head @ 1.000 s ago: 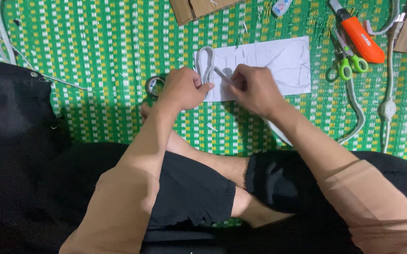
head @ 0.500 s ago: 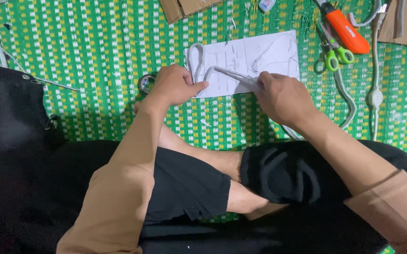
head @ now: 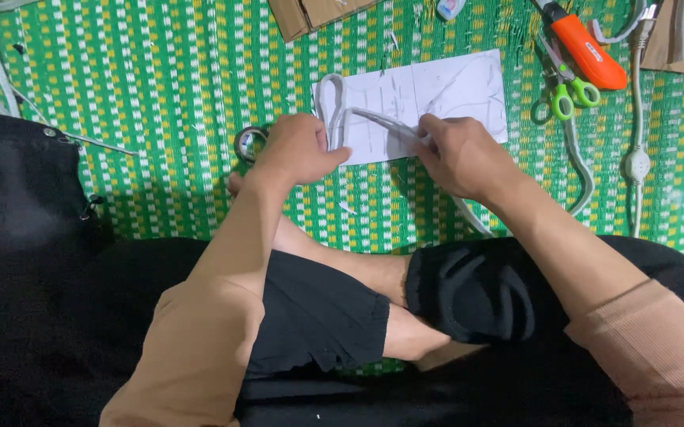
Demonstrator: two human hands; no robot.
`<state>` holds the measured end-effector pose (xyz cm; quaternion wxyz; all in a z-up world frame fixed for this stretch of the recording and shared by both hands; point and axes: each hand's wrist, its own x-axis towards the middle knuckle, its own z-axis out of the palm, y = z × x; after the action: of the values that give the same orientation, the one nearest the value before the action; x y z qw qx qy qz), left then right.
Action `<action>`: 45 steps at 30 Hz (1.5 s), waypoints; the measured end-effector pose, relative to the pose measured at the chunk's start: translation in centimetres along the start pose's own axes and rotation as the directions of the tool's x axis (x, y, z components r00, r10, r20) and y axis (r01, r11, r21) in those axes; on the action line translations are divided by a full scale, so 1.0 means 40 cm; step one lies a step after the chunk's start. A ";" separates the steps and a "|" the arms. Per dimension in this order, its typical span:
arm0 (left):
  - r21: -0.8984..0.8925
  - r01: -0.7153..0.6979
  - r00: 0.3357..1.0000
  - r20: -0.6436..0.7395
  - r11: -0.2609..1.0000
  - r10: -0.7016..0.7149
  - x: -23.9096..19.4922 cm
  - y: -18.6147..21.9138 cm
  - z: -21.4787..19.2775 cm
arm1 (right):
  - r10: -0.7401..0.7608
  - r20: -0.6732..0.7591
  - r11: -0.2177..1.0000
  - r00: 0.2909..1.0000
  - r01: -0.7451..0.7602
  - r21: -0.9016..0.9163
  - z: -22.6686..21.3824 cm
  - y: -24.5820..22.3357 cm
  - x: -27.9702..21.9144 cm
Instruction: Assembling a decorative light by gluing a flexible LED strip onto a paper template
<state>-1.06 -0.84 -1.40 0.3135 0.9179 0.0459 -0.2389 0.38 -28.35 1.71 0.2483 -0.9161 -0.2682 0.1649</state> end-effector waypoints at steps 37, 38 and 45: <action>0.150 -0.155 0.958 -0.218 0.976 0.185 -0.064 0.020 0.033 | -0.069 -0.176 0.862 0.982 -0.030 -0.505 0.028 -0.029 0.069; 0.150 -0.154 0.958 -0.219 0.977 0.185 -0.061 0.016 0.036 | -0.070 -0.176 0.862 0.982 -0.029 -0.506 0.033 -0.031 0.073; 0.091 -0.216 0.937 -0.261 0.972 0.232 -0.044 -0.024 0.057 | -0.006 -0.347 0.982 0.938 -0.061 -0.181 0.106 -0.048 0.136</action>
<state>-3.76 -1.30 -2.69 0.3016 0.9501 -0.0241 -0.0759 2.11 -22.27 -1.66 0.2011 -0.9538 -0.2221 -0.0212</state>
